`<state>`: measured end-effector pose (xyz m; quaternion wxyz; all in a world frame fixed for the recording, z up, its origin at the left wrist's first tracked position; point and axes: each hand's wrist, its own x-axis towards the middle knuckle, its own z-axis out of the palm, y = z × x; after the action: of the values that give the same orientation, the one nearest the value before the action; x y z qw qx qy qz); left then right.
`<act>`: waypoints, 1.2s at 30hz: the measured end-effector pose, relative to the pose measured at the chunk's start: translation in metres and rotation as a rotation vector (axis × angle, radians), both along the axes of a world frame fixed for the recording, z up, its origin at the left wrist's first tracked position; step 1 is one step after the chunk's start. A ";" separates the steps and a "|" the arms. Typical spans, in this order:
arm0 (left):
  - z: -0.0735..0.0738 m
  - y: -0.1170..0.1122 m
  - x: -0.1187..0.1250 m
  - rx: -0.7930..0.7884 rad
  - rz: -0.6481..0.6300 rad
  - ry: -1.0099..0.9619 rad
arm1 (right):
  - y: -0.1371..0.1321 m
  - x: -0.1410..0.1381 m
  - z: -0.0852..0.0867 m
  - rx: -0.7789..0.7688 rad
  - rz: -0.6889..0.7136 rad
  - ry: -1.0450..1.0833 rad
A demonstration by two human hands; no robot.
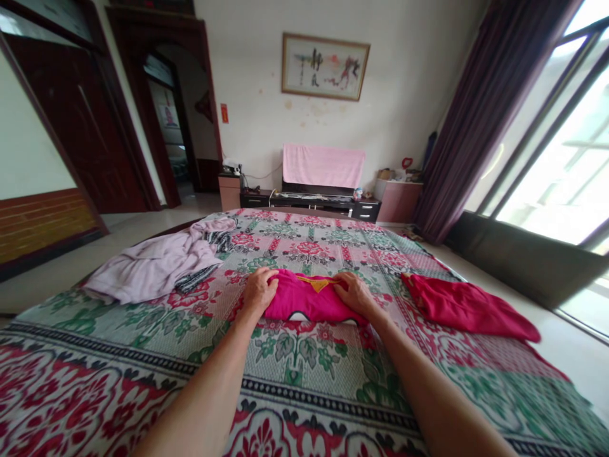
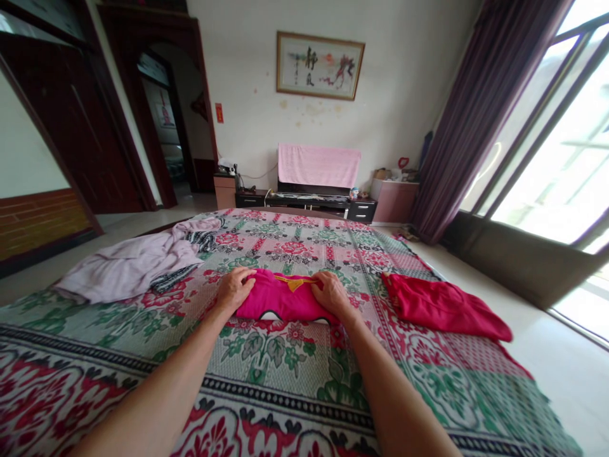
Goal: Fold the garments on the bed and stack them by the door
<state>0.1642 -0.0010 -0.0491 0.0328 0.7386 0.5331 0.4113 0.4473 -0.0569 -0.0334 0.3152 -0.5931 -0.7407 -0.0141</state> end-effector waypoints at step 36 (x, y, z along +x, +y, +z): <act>0.061 -0.014 -0.045 -0.526 -0.131 -1.376 | -0.009 0.040 0.000 -0.039 -0.462 0.446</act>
<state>0.1194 -0.0152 0.0123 0.5601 0.3119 0.4275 0.6374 0.4876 -0.0657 -0.0329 0.4467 -0.7400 -0.4993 0.0593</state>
